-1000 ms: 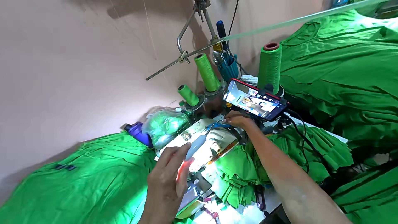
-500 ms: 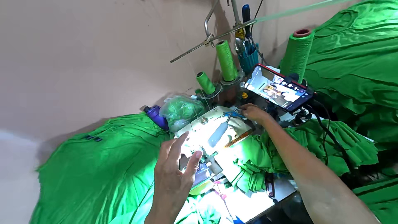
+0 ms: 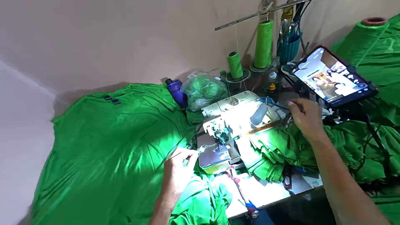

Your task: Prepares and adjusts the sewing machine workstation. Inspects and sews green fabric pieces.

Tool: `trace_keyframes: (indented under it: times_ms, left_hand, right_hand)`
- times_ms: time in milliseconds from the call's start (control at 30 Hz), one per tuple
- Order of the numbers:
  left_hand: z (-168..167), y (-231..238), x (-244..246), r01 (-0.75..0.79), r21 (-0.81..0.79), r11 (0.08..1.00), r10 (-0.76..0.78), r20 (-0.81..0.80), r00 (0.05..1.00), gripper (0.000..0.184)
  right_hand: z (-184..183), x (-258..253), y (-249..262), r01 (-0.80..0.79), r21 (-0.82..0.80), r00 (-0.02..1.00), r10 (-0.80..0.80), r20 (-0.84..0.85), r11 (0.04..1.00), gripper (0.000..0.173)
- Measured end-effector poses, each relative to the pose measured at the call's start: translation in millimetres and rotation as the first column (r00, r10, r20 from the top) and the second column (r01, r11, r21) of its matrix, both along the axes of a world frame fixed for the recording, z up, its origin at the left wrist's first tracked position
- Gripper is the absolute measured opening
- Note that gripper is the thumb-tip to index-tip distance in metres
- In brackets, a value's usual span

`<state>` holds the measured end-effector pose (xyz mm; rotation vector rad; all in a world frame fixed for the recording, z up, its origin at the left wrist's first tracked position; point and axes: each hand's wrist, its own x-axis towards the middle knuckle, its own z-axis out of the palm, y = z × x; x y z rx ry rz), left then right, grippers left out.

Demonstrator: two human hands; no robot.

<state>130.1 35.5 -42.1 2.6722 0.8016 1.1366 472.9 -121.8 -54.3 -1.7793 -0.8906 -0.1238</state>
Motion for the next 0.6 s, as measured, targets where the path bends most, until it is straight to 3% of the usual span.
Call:
trace_keyframes:
  times_ms: [67,133,233,367,433,500,600]
  left_hand:
    - [-12.1,7.6,5.0,0.003,-0.05,0.999,-0.004,-0.023,1.0,0.017]
    - [-24.4,17.1,10.8,0.014,-0.062,0.998,-0.017,-0.037,0.999,0.017]
    - [-44.5,28.6,16.9,0.038,-0.082,0.996,-0.039,-0.011,0.999,0.016]
    - [-57.8,32.9,17.0,0.025,-0.057,0.998,-0.021,0.067,0.998,0.018]
    - [-60.4,35.6,14.0,0.03,-0.06,0.998,-0.025,0.085,0.996,0.016]
    - [-63.1,38.0,11.9,0.031,-0.053,0.998,-0.026,0.091,0.995,0.016]
    - [-65.9,38.3,11.5,0.019,-0.04,0.999,-0.015,0.092,0.996,0.018]
  right_hand:
    - [-7.5,-11.5,-10.3,-0.012,-0.047,1.0,0.011,-0.018,0.999,0.033]
    - [-8.0,-12.1,-8.4,-0.063,-0.203,0.998,0.055,-0.043,0.977,0.031]
    - [-4.6,-3.6,2.9,-0.197,-0.462,0.969,0.102,-0.223,0.865,0.042]
    - [-5.1,6.0,13.8,-0.209,-0.329,0.914,0.064,-0.401,0.921,0.039]
    - [2.7,-0.2,10.6,-0.137,-0.372,0.952,0.019,-0.305,0.918,0.037]
    - [14.2,-12.2,6.0,-0.002,-0.389,0.996,-0.035,-0.088,0.921,0.033]
    - [28.6,-18.4,14.2,0.112,-0.275,0.988,-0.077,0.133,0.955,0.03]
